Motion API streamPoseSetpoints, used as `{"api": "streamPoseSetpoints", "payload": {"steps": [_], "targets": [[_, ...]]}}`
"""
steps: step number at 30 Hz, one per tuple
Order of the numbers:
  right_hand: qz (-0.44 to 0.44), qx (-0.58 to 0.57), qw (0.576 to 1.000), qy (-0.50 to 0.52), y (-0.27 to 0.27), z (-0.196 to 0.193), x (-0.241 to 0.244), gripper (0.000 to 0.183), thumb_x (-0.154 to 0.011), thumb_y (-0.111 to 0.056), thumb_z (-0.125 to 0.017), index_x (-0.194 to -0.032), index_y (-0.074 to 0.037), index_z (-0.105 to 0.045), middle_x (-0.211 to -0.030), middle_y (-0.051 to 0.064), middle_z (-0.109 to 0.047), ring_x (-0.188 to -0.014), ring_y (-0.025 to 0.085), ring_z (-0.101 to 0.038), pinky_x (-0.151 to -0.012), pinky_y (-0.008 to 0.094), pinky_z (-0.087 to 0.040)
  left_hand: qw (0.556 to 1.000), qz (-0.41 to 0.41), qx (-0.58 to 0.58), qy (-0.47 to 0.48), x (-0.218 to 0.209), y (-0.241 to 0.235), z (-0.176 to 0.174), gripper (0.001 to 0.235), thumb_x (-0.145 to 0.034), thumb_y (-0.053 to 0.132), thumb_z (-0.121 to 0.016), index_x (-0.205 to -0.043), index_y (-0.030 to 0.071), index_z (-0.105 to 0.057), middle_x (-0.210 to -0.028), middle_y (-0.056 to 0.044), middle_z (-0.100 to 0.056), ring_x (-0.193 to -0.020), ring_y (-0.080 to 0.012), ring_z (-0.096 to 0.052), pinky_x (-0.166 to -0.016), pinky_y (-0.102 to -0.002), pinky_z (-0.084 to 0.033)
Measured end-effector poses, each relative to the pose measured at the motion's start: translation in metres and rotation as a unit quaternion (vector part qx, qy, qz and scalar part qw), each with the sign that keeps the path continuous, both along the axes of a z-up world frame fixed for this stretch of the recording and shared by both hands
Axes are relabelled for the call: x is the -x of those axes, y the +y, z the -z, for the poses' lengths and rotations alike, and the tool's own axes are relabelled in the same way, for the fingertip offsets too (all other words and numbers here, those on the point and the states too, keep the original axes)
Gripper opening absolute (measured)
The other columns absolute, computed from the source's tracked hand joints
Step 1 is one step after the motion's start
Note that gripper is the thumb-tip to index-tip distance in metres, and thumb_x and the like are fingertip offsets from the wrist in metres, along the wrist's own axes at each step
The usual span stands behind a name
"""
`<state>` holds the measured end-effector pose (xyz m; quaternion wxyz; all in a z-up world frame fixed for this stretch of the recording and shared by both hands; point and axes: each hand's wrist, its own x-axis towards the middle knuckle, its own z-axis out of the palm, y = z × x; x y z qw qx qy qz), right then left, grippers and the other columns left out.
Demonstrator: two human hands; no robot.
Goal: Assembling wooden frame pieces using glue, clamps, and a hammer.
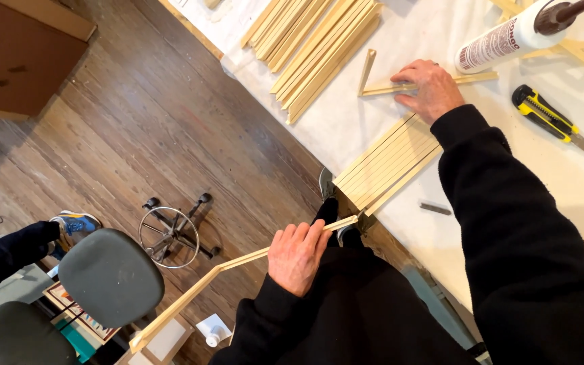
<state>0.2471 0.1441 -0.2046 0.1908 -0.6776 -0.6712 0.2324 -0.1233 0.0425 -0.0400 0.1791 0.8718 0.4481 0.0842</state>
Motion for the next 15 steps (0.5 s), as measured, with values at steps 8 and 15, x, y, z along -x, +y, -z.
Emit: {"api": "streamPoseSetpoints", "payload": {"steps": [8, 15], "targets": [[0.002, 0.000, 1.000, -0.016, -0.0007, 0.0033, -0.0001, 0.026, -0.087, -0.010, -0.083, -0.112, -0.008, -0.078, -0.114, 0.009, -0.073, -0.104, 0.027, -0.067, -0.097, 0.039, -0.055, 1.000, -0.006, -0.002, 0.000, 0.0030, -0.0048, -0.0003, 0.015, -0.096, 0.027, -0.071, -0.104, 0.014, -0.068, -0.077, -0.001, -0.054, -0.074, -0.0210, -0.055, -0.066, -0.036, -0.042], [0.018, -0.024, 0.999, -0.022, -0.0030, 0.0025, -0.0029, 0.017, -0.088, -0.011, -0.083, -0.105, -0.010, -0.080, -0.107, 0.007, -0.075, -0.096, 0.026, -0.069, -0.091, 0.039, -0.056, 1.000, -0.004, 0.007, 0.004, 0.0034, -0.0056, 0.0019, 0.015, -0.097, 0.027, -0.071, -0.103, 0.014, -0.068, -0.076, -0.002, -0.054, -0.074, -0.0211, -0.055, -0.065, -0.036, -0.042]]}}
